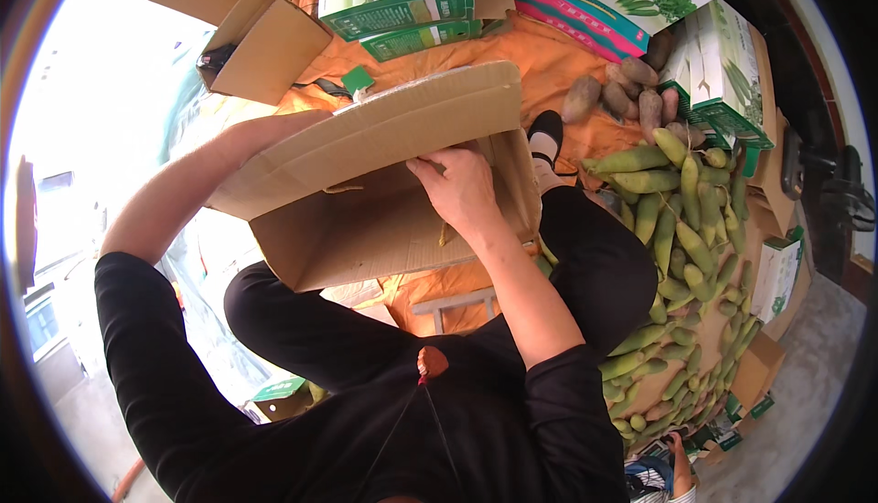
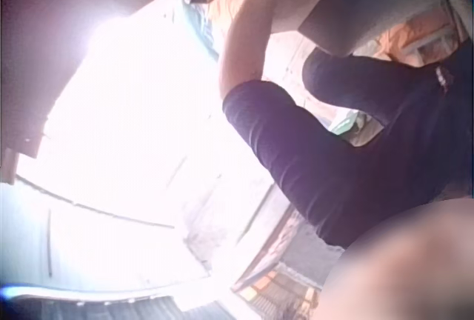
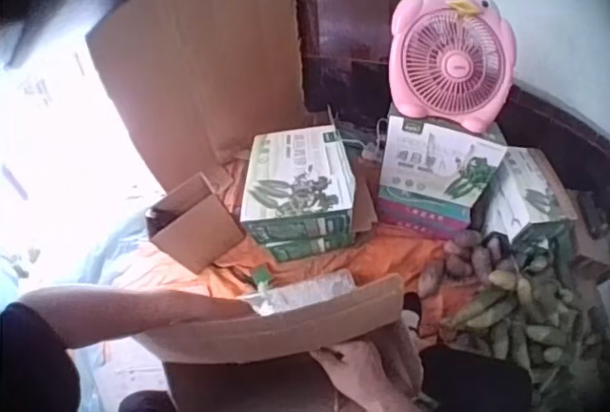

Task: Pack corn from a pile on the floor into cardboard boxes and weight them.

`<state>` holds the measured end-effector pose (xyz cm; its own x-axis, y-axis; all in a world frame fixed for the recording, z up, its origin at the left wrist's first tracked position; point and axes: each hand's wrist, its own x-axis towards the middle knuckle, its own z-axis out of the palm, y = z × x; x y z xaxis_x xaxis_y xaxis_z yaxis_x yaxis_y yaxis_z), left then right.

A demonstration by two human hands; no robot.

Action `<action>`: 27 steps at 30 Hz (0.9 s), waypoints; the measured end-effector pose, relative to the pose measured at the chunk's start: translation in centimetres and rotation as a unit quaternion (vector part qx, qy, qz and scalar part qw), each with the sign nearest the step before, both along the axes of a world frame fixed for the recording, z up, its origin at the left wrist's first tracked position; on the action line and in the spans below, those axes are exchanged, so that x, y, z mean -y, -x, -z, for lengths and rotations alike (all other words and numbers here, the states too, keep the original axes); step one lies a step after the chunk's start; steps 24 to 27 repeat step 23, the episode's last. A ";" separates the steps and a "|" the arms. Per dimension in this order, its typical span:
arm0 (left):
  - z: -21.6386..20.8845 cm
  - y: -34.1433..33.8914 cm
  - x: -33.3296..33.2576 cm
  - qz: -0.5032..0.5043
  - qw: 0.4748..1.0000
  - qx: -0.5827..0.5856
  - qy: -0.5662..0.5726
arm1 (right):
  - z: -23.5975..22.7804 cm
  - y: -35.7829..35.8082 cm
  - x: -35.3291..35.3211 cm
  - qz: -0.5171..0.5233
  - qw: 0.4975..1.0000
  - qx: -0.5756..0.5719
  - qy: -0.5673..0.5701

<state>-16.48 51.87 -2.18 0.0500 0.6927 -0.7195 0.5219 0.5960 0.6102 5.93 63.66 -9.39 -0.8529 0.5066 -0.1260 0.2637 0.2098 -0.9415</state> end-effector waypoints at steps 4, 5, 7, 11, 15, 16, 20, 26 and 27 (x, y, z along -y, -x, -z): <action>0.8 -0.9 -0.4 -0.017 0.996 0.062 -0.054 | 0.4 0.2 -0.1 0.007 0.999 -0.022 -0.031; 0.5 -1.3 -0.3 -0.016 0.997 0.062 -0.053 | 0.5 0.2 -0.1 0.003 0.999 -0.010 -0.036; -2.3 -3.6 -0.5 0.045 0.988 -0.071 -0.130 | 0.7 0.1 -0.1 0.020 0.999 -0.026 -0.026; -1.6 -5.4 1.4 0.017 0.965 -0.151 -0.212 | 1.6 0.2 -0.2 -0.005 0.991 -0.081 -0.109; -1.6 -5.0 2.4 -0.038 0.981 -0.145 -0.122 | 1.6 -0.2 0.0 -0.039 0.978 -0.067 -0.195; -1.6 -4.9 2.8 -0.041 0.981 -0.146 -0.122 | 1.6 -0.2 0.0 -0.040 0.975 -0.056 -0.210; -3.0 -4.0 4.1 -0.075 0.981 -0.134 -0.117 | 1.9 -0.2 0.2 -0.026 0.983 -0.099 -0.152; -6.1 -2.1 4.8 -0.111 0.980 -0.113 -0.117 | 1.7 -0.1 0.2 0.016 0.998 -0.050 -0.020; -6.1 -2.1 4.8 -0.111 0.980 -0.113 -0.117 | 1.7 -0.1 0.2 0.016 0.998 -0.050 -0.020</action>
